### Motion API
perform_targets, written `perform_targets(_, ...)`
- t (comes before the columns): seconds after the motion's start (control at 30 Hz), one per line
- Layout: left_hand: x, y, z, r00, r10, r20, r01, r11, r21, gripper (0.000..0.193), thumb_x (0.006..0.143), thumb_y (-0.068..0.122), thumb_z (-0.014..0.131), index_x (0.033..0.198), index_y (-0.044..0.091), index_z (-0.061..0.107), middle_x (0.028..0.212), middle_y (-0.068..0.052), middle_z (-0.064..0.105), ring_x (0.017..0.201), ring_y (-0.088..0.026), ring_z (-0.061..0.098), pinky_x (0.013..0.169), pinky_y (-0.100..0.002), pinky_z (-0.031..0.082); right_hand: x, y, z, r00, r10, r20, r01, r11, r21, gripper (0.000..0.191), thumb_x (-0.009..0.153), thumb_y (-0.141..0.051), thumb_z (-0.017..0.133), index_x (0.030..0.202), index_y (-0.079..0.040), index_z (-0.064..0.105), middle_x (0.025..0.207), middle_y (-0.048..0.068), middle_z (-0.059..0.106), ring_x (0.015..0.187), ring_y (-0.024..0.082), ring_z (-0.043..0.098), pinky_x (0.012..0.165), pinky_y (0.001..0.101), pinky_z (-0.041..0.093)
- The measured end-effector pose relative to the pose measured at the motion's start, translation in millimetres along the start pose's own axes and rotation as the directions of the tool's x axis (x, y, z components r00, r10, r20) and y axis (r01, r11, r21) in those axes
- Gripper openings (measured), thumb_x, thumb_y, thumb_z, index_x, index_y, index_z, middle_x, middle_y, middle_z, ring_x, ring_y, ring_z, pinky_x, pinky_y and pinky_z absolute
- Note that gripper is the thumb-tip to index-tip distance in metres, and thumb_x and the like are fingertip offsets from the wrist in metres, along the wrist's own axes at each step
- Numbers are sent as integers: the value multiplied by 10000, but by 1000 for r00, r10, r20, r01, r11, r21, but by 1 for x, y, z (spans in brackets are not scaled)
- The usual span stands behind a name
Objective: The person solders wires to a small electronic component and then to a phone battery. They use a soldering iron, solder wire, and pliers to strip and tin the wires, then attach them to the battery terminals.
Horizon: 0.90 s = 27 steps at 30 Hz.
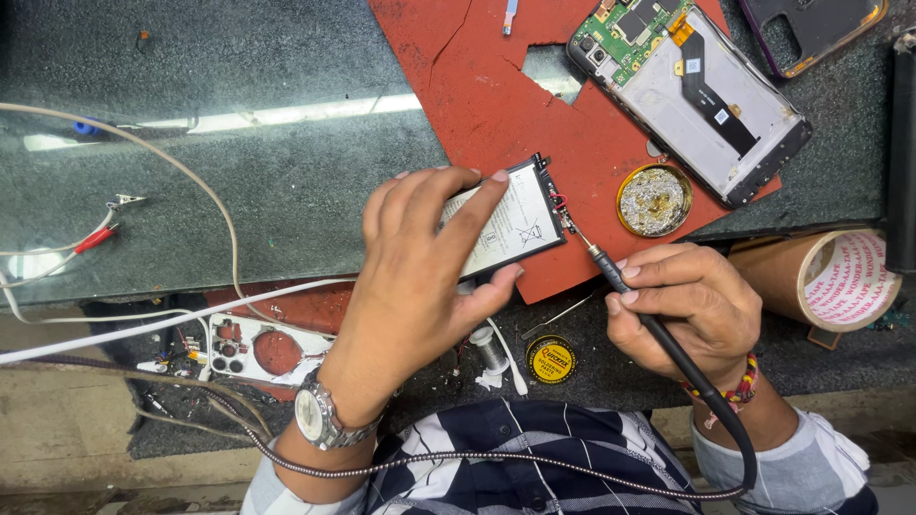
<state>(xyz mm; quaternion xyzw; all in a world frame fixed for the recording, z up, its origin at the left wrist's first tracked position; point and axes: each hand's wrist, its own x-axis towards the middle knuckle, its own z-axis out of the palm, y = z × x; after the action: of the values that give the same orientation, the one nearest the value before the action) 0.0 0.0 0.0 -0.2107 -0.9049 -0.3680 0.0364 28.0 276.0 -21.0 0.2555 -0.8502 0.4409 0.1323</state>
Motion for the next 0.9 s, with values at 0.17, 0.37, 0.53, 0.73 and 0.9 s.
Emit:
perform_targets(0.17,27,-2,-7,999,30,40,-33,997,66,641,840,381,836,1377,109,616,1308,-170,536,1278,-353,487,1128,-540,323,18,6,1,1000,-1,0,1,1000,8,213,805,-4,816,891,-45,625,974,117,664,908,238,735,741,306,627)
perform_targets(0.37,41,3,-7,997,33,64,-37,998,53,614,824,356,829,1359,123,641,1287,-171,536,1240,-354,493,1109,-536,337,21,7,-2,1000,1,0,-1,1000,1,210,807,-5,817,895,-44,629,977,117,664,909,238,735,757,315,628)
perform_targets(0.53,45,3,-8,998,37,50,-41,997,69,598,817,334,818,1354,134,647,1270,-189,518,1225,-358,488,1088,-537,343,25,8,-3,1000,-2,16,1,1000,7,208,799,-6,818,890,-43,634,978,119,664,908,236,734,766,317,631)
perform_targets(0.73,48,4,-8,997,26,69,-32,995,99,582,806,328,804,1338,153,649,1253,-201,515,1190,-366,488,1050,-531,359,27,6,0,1000,-1,17,1,1000,-1,207,796,-6,821,887,-43,639,972,117,662,911,233,733,766,313,632)
perform_targets(0.9,50,0,-12,996,16,84,-23,996,83,582,805,320,800,1342,153,649,1251,-205,514,1164,-365,490,1007,-507,382,32,4,4,1000,1,18,-1,1000,-5,208,793,-7,822,885,-48,640,968,112,664,916,231,734,771,310,636)
